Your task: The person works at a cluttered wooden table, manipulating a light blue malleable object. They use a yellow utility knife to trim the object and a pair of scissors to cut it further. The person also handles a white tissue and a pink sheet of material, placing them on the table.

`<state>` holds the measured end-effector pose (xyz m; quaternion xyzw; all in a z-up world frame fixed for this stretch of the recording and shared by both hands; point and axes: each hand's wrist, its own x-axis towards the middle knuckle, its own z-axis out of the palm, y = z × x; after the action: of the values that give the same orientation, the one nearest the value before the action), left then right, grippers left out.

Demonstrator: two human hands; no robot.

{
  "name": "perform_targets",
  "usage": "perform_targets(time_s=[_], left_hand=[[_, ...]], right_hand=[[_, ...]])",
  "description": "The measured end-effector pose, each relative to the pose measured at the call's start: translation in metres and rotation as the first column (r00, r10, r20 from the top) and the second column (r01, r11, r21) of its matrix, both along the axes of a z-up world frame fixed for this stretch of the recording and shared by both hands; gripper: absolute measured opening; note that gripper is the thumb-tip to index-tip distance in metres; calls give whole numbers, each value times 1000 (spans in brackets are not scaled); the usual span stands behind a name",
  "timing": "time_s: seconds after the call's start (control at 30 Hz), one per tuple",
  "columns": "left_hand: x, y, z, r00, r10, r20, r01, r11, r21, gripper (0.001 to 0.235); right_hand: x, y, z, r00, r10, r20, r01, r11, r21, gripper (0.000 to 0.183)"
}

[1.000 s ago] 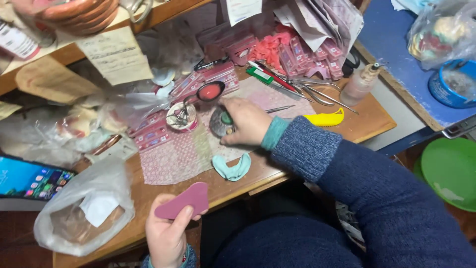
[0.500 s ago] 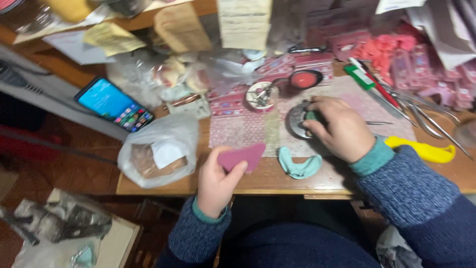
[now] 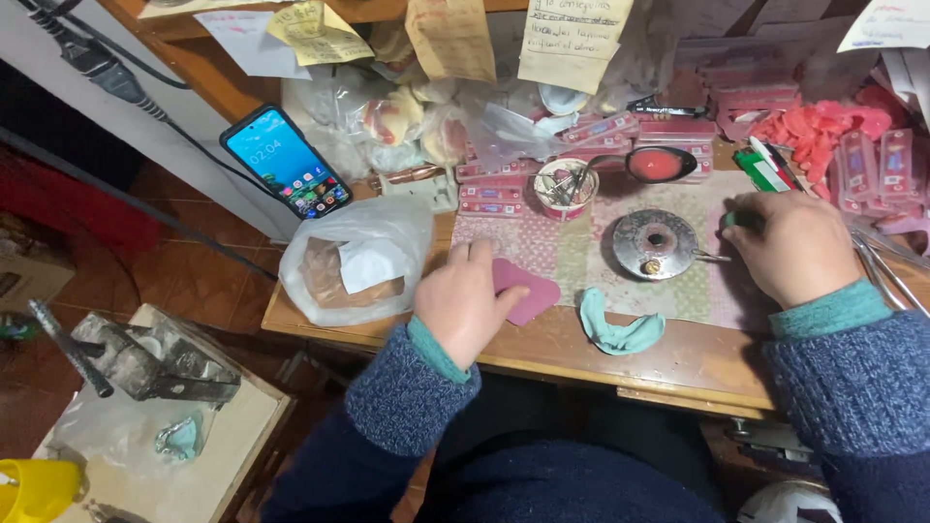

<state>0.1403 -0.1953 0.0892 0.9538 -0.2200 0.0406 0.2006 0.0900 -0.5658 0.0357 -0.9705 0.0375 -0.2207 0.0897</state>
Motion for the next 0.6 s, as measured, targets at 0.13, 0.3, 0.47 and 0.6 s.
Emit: perform_targets(time_s=[0.13, 0.3, 0.47, 0.6], left_hand=[[21, -16, 30, 980, -68, 189, 83, 994, -73, 42], [124, -51, -1, 921, -276, 276, 226, 953, 202, 11], [227, -63, 7, 967, -163, 193, 60, 890, 451, 32], [324, -67, -38, 993, 94, 72, -114, 925, 363, 44]], right_hand=[[-16, 16, 21, 995, -33, 89, 21, 991, 130, 33], [-48, 55, 74, 972, -120, 204, 91, 985, 149, 25], [-84, 52, 53, 972, -92, 216, 37, 969, 245, 23], [-108, 57, 32, 963, -37, 268, -48, 952, 304, 18]])
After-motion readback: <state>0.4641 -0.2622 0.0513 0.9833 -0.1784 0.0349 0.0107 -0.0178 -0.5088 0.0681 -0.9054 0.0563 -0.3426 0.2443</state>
